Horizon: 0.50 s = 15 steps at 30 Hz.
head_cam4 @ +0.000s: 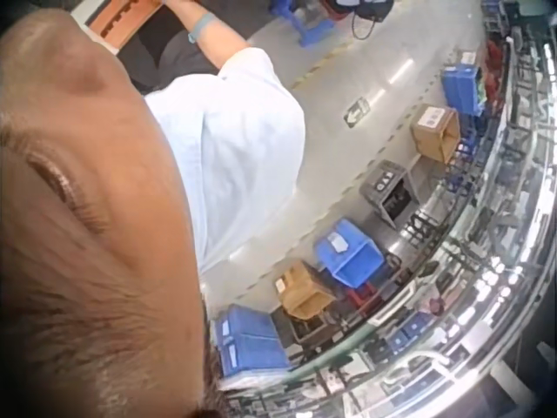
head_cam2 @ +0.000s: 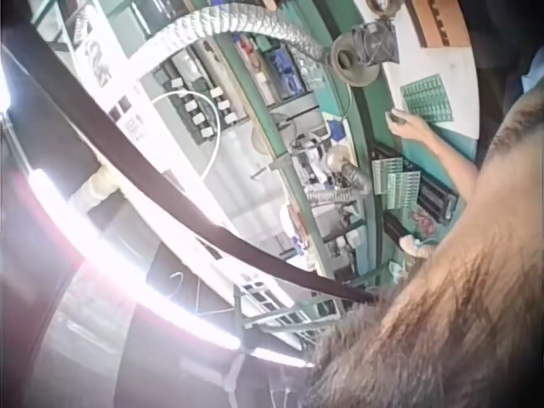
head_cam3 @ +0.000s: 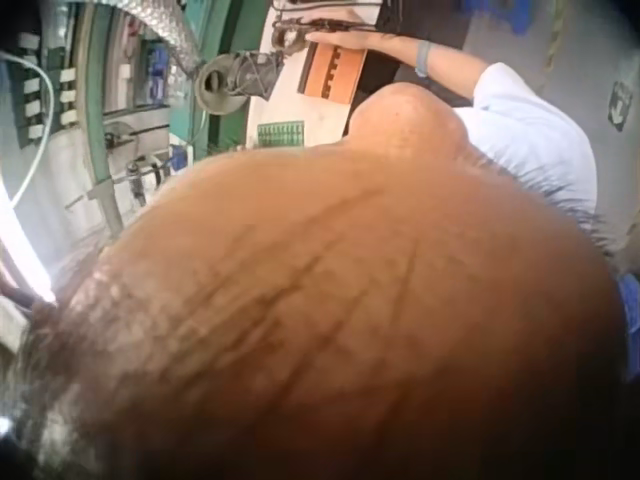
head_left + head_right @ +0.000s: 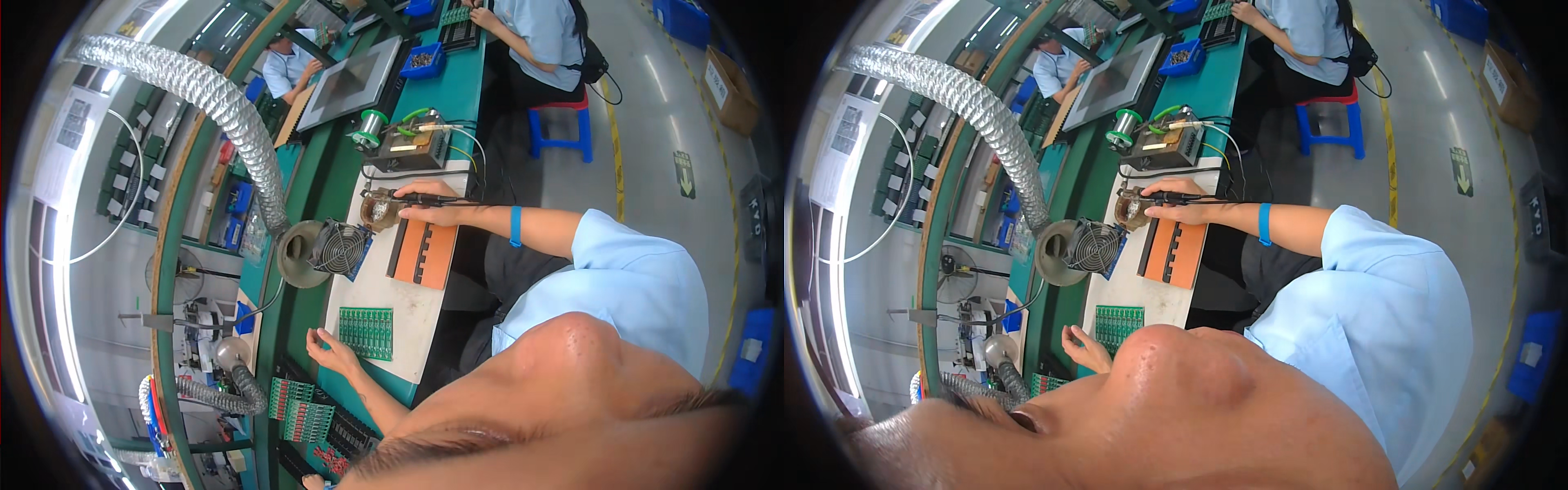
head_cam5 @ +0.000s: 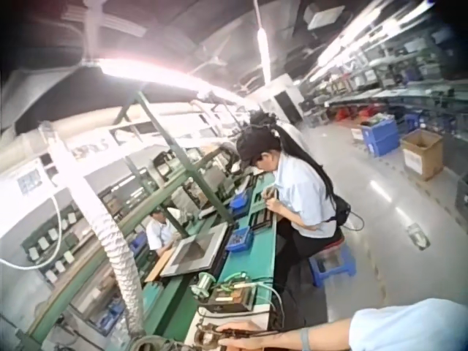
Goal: Soldering electronic components onto printed circuit boards at an assembly station.
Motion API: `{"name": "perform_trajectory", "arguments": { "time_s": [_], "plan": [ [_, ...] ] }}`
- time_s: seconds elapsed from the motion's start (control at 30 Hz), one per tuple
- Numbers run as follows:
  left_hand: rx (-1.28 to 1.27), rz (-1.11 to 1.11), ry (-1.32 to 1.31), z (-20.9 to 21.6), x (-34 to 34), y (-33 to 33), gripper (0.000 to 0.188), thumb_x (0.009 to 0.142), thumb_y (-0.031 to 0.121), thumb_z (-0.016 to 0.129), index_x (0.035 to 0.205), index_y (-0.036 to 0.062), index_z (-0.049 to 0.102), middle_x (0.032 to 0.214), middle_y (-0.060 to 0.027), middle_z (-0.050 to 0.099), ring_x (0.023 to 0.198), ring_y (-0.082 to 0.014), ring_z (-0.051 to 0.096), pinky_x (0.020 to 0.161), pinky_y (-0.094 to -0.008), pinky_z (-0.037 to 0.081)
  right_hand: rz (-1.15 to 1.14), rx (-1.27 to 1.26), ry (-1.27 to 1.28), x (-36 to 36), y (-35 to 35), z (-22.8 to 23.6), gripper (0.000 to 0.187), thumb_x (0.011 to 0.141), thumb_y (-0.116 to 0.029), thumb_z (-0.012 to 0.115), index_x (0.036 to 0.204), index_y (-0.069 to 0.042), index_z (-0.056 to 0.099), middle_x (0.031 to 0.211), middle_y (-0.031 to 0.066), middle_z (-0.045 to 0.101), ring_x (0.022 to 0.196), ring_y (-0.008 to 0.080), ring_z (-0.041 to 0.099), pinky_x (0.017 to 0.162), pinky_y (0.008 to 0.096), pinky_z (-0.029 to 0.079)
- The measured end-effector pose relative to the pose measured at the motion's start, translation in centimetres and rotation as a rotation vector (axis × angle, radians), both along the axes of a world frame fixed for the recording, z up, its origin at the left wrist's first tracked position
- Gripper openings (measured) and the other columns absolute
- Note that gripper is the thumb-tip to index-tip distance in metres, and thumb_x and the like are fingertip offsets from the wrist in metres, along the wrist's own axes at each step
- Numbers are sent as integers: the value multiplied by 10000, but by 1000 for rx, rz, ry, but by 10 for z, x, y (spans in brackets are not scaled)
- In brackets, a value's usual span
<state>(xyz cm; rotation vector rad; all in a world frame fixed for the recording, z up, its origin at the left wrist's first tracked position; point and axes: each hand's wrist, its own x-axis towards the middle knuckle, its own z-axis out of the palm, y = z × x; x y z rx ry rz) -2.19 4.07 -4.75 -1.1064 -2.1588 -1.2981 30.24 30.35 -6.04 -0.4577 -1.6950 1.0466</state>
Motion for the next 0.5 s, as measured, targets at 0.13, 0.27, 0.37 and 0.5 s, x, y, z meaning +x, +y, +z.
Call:
{"name": "perform_trajectory", "arguments": {
  "time_s": [0.13, 0.27, 0.37, 0.5],
  "plan": [
    [-21, 39, 22, -4, -2, -3, 378, 1020, 281, 563, 1239, -23, 609, 1167, -211, 638, 1067, -337, 582, 965, -413, 462, -45, 45, 40, -9, -4, -2, 364, 887, -254, 764, 1184, -55, 694, 1102, 68, 711, 883, 184, 643, 806, 297, 496],
    [-5, 0, -19, -4, 1, -6, 379, 1020, 286, 565, 1235, -22, 618, 1165, -209, 640, 1063, -339, 588, 966, -410, 464, -28, 21, 33, -4, -14, 9, 372, 884, -270, 767, 1180, -56, 696, 1111, 75, 713, 921, 196, 652, 845, 311, 505],
    [-5, -9, -8, -4, -2, -5, 381, 1020, 290, 567, 1234, -21, 624, 1166, -208, 643, 1060, -340, 594, 966, -409, 467, -26, 68, 53, -10, -8, 7, 372, 881, -273, 770, 1175, -57, 698, 1114, 76, 714, 939, 199, 656, 867, 317, 511],
    [-36, -1, 70, -9, -7, -15, 386, 1016, 287, 584, 1243, -20, 635, 1175, -197, 658, 1051, -327, 615, 959, -400, 483, -4, 225, 144, -25, 11, -8, 343, 864, -227, 784, 1151, -54, 708, 1109, 55, 725, 954, 179, 662, 906, 320, 533]
  ]
}}
